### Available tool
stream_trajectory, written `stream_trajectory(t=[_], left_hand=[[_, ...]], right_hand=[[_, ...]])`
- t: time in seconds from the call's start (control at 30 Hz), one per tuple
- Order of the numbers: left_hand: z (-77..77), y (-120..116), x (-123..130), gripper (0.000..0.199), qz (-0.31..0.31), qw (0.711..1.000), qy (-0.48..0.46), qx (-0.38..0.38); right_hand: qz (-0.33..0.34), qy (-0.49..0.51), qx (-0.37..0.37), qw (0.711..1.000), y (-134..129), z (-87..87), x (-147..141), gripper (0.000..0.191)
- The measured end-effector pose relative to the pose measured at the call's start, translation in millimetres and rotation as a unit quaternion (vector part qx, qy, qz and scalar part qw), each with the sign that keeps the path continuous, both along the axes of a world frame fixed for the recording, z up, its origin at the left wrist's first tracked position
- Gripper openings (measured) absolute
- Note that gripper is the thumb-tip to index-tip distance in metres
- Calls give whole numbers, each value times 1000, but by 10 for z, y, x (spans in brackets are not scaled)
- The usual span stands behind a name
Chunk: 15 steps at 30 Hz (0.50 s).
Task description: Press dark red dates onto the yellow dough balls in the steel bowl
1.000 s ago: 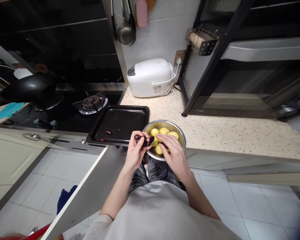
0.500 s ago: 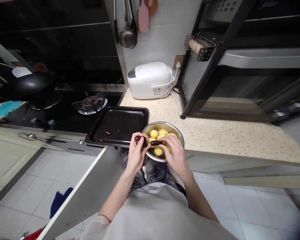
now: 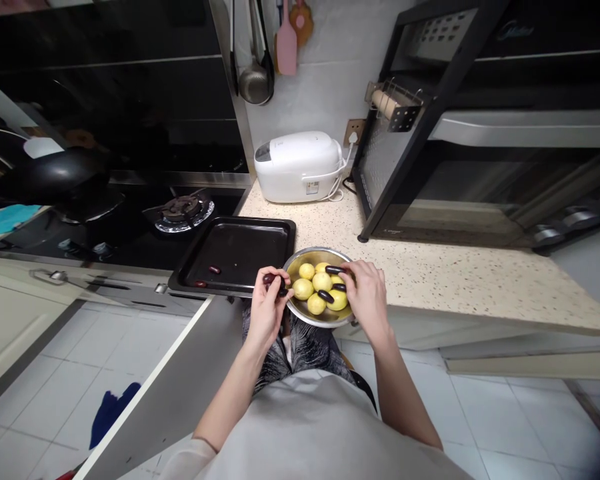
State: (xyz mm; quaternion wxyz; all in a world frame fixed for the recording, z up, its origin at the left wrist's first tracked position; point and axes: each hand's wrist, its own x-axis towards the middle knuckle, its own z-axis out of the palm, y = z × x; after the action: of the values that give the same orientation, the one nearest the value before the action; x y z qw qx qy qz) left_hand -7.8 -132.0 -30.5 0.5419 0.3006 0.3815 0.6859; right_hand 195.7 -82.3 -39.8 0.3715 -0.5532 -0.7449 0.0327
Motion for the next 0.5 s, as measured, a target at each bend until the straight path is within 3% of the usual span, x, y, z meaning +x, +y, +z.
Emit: stream_trajectory(t=[0.5], left_hand=[[31, -10, -15, 30, 5, 1000, -2, 5]], right_hand=[[13, 14, -19, 1000, 7, 39, -26, 28]])
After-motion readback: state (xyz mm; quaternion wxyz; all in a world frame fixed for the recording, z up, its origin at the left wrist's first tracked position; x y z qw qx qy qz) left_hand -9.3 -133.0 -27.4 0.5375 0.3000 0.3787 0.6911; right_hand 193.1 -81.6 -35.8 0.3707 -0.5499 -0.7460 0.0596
